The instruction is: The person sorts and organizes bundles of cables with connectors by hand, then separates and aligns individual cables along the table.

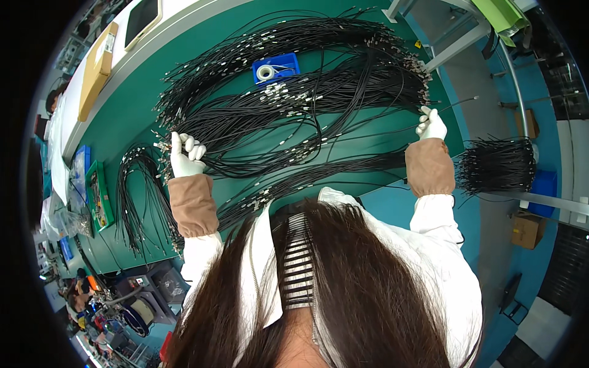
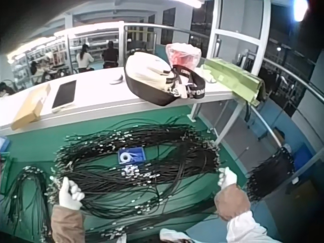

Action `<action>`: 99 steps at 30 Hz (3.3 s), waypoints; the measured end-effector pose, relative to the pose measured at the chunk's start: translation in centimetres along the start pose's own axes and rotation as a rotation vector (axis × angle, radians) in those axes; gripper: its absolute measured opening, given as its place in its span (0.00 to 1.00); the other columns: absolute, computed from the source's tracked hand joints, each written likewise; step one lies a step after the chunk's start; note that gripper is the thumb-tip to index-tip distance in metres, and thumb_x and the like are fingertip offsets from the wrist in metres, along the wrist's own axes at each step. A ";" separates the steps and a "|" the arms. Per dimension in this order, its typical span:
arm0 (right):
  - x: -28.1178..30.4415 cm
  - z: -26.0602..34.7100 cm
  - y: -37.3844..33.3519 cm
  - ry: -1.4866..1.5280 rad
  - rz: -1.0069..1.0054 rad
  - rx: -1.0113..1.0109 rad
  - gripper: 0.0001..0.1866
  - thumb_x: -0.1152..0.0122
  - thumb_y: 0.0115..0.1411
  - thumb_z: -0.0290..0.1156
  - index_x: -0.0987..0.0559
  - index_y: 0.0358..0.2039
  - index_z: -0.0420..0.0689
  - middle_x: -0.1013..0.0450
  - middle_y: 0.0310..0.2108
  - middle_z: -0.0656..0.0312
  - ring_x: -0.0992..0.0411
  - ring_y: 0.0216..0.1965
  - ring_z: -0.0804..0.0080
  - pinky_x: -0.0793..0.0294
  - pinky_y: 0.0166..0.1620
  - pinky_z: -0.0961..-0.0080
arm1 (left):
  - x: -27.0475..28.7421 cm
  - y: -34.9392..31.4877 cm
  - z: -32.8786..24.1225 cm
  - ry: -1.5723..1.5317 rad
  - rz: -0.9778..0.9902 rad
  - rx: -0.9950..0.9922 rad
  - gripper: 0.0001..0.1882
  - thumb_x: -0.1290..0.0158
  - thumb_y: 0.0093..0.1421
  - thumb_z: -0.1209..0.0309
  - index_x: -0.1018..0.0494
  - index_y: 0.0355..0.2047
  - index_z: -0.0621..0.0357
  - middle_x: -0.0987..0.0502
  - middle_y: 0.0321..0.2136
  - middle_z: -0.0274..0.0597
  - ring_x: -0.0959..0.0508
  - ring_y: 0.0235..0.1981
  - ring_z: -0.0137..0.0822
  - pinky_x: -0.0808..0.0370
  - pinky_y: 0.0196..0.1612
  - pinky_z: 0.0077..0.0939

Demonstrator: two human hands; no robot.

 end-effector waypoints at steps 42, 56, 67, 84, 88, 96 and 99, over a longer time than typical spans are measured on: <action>-12.3 -16.4 -6.9 -1.444 0.566 0.072 0.13 0.37 0.50 0.33 0.20 0.38 0.52 0.24 0.34 0.55 0.27 0.37 0.57 0.28 0.42 0.67 | -0.7 1.0 1.3 -0.025 0.119 0.018 0.13 0.50 0.61 0.59 0.32 0.27 0.54 0.31 0.20 0.33 0.37 0.17 0.27 0.38 0.24 0.23; -15.7 -12.9 -10.7 -1.591 0.835 1.150 0.03 0.40 0.41 0.27 0.24 0.20 0.50 0.26 0.20 0.62 0.30 0.27 0.62 0.29 0.31 0.67 | 0.6 2.3 1.5 -0.050 0.108 0.019 0.12 0.48 0.60 0.61 0.30 0.27 0.55 0.29 0.22 0.36 0.31 0.21 0.31 0.32 0.28 0.26; -11.0 -4.5 -14.5 -1.828 0.840 0.928 0.06 0.41 0.43 0.28 0.25 0.25 0.45 0.27 0.25 0.51 0.29 0.34 0.52 0.28 0.36 0.59 | 0.2 3.5 2.9 -0.041 0.120 0.024 0.07 0.47 0.58 0.69 0.28 0.36 0.58 0.24 0.33 0.43 0.23 0.34 0.41 0.23 0.41 0.36; -18.0 27.9 -29.1 -1.466 0.536 1.595 0.10 0.39 0.41 0.15 0.24 0.27 0.40 0.36 0.17 0.60 0.37 0.19 0.68 0.37 0.26 0.77 | 2.0 4.5 2.3 -0.012 0.095 -0.086 0.14 0.48 0.58 0.63 0.29 0.35 0.64 0.33 0.17 0.34 0.36 0.13 0.26 0.37 0.16 0.23; -21.1 34.8 -35.8 -1.408 0.655 1.571 0.10 0.43 0.45 0.13 0.25 0.30 0.37 0.33 0.24 0.64 0.35 0.24 0.78 0.37 0.27 0.81 | -0.9 5.5 3.6 -0.063 0.185 -0.078 0.10 0.50 0.59 0.64 0.29 0.31 0.60 0.33 0.17 0.34 0.36 0.11 0.24 0.36 0.15 0.20; -44.4 24.0 -54.2 -0.785 1.376 1.603 0.08 0.44 0.47 0.16 0.25 0.30 0.36 0.31 0.27 0.64 0.32 0.26 0.79 0.34 0.30 0.84 | 1.9 4.1 3.4 -0.222 0.254 -0.059 0.10 0.50 0.58 0.67 0.31 0.32 0.63 0.35 0.16 0.33 0.41 0.12 0.23 0.42 0.13 0.18; -50.7 13.1 -63.0 -0.849 1.639 1.260 0.09 0.43 0.49 0.21 0.24 0.32 0.34 0.27 0.27 0.62 0.29 0.27 0.78 0.32 0.33 0.83 | 0.7 4.2 2.9 -0.186 0.259 -0.094 0.09 0.50 0.58 0.69 0.31 0.32 0.64 0.35 0.16 0.34 0.39 0.12 0.23 0.41 0.12 0.18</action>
Point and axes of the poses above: each hand's wrist, its own y-axis towards the middle knuckle, its own x-axis out of the back of the hand, z = x × y, the point moved 7 cm from there along y, towards the middle knuckle
